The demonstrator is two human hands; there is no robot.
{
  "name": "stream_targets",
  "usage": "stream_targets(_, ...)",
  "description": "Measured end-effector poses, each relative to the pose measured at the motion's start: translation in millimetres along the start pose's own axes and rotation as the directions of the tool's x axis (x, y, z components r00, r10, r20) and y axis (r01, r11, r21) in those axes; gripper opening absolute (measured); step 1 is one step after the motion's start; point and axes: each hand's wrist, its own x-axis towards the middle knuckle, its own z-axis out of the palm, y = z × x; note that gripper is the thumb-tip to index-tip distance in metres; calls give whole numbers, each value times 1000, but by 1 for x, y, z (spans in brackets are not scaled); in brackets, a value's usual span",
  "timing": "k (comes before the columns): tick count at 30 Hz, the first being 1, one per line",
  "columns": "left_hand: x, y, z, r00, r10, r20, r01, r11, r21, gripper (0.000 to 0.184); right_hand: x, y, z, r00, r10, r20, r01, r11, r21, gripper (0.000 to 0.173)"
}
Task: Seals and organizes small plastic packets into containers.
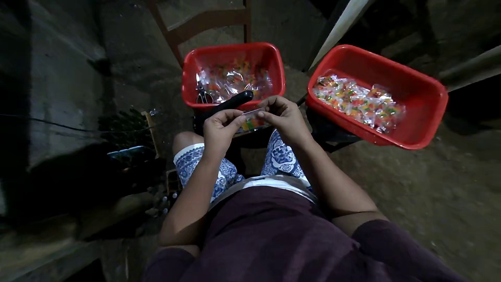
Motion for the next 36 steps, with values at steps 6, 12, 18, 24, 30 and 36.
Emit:
stream_targets(6, 5, -10, 0, 1000, 6, -4, -6, 1000, 14, 11, 2, 4, -4, 1000, -7, 23, 7, 1000, -9, 20)
stream_targets(12, 8, -15, 1, 1000, -11, -1, 11, 1000, 27, 10, 6, 12, -11, 998, 26, 56, -21, 996, -88, 17)
stream_targets(18, 10, -42, 6, 993, -109, -32, 110, 993, 40, 11, 6, 43, -10, 996, 85, 0, -85, 988, -126, 22)
stream_targets(24, 5, -96, 18, 774, -632, -24, 574, 718, -392, 27, 15, 109, 9, 953, 283, -108, -296, 945, -137, 32)
stream_targets(30, 12, -130, 20, 675, -737, -30, 590, 564, -578, 25, 36, 155, 26, 921, 350, -171, -375, 915, -147, 34)
stream_targets(36, 32, -146, 30, 604, -791, -104, 610, 542, -578, 34, 64, 177, 36, 943, 283, -173, -312, 935, -172, 30)
